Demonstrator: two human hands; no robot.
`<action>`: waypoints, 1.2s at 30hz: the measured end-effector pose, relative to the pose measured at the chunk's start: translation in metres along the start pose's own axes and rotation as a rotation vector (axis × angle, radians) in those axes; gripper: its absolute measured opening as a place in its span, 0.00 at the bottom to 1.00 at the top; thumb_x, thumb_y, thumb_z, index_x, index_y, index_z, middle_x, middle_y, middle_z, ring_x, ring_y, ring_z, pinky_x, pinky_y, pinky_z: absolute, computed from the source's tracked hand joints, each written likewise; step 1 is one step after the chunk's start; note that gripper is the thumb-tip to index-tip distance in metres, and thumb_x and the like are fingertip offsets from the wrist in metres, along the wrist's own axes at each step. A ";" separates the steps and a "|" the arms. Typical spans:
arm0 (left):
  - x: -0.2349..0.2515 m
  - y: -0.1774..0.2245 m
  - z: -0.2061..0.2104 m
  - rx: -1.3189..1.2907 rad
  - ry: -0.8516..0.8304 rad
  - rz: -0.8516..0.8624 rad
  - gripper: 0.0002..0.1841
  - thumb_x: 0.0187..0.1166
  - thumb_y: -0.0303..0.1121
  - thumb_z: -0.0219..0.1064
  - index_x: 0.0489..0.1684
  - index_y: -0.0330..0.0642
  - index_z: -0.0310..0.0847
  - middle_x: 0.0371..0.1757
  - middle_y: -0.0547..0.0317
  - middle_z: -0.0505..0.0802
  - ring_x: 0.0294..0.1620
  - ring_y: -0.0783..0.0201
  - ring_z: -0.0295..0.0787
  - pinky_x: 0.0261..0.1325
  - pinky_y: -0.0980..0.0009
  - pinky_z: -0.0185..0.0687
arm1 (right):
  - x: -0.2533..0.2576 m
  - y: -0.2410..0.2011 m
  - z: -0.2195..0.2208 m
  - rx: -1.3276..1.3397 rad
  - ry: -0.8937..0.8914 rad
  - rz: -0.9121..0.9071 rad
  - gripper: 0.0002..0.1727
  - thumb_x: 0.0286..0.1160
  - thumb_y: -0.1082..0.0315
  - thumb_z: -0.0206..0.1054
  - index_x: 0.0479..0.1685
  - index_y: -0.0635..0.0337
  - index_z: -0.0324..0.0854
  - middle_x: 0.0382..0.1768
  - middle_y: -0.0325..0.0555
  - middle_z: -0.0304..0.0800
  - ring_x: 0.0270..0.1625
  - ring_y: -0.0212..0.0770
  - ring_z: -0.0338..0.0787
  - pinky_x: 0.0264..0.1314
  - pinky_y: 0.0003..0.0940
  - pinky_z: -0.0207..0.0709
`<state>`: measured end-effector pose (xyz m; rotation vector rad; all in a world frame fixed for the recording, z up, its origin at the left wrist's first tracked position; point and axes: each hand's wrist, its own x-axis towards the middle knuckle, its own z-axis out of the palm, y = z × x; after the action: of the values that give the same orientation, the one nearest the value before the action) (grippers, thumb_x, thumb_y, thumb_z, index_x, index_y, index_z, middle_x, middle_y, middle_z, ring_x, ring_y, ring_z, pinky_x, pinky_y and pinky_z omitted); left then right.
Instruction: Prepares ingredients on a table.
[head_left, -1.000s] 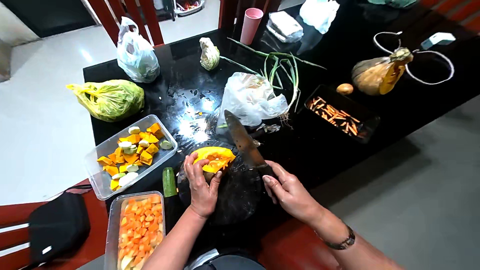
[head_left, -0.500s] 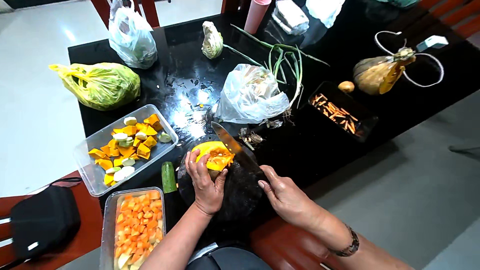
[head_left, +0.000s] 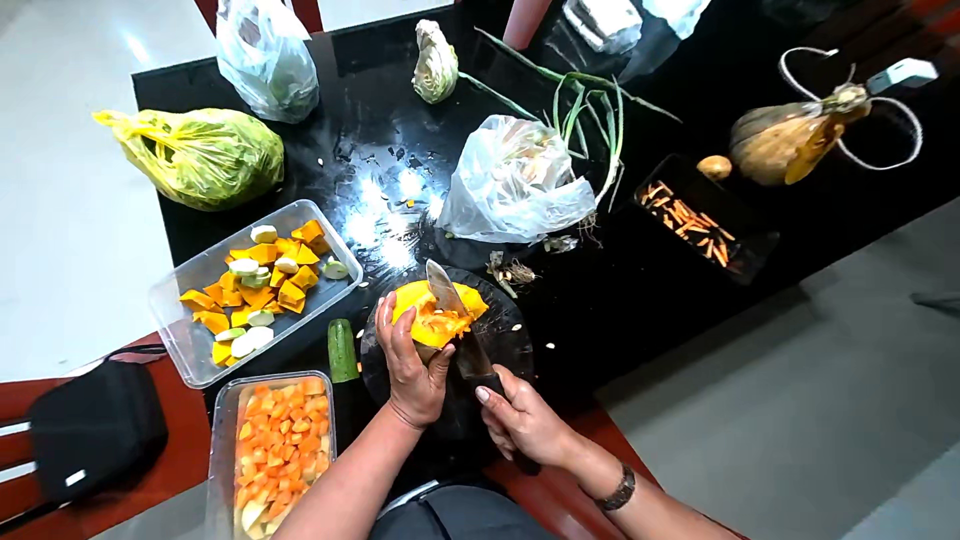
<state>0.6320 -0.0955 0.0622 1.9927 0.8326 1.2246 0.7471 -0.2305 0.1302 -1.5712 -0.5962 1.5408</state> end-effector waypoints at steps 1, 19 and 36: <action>-0.001 -0.001 -0.001 -0.010 -0.002 0.005 0.36 0.86 0.65 0.49 0.75 0.40 0.66 0.82 0.31 0.69 0.91 0.45 0.58 0.90 0.51 0.56 | -0.002 -0.002 -0.001 0.071 -0.032 0.025 0.06 0.87 0.61 0.50 0.51 0.50 0.67 0.15 0.28 0.69 0.11 0.26 0.71 0.16 0.23 0.74; -0.001 -0.003 -0.021 -0.163 -0.224 -0.034 0.52 0.80 0.41 0.68 0.91 0.20 0.29 0.91 0.17 0.46 0.95 0.38 0.42 0.96 0.52 0.40 | -0.043 -0.029 -0.002 -0.728 0.153 -0.390 0.22 0.93 0.50 0.46 0.52 0.61 0.73 0.18 0.31 0.67 0.17 0.23 0.70 0.22 0.18 0.69; -0.018 -0.003 -0.028 -0.141 -0.235 -0.105 0.60 0.58 0.23 0.68 0.92 0.25 0.21 0.90 0.16 0.44 0.95 0.34 0.37 0.95 0.49 0.37 | -0.002 0.003 0.039 -1.163 0.259 -0.093 0.15 0.85 0.68 0.54 0.58 0.73 0.72 0.31 0.58 0.89 0.40 0.60 0.95 0.43 0.51 0.87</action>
<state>0.5996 -0.1024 0.0607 1.9081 0.7044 0.9415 0.7081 -0.2249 0.1333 -2.4571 -1.5430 0.8567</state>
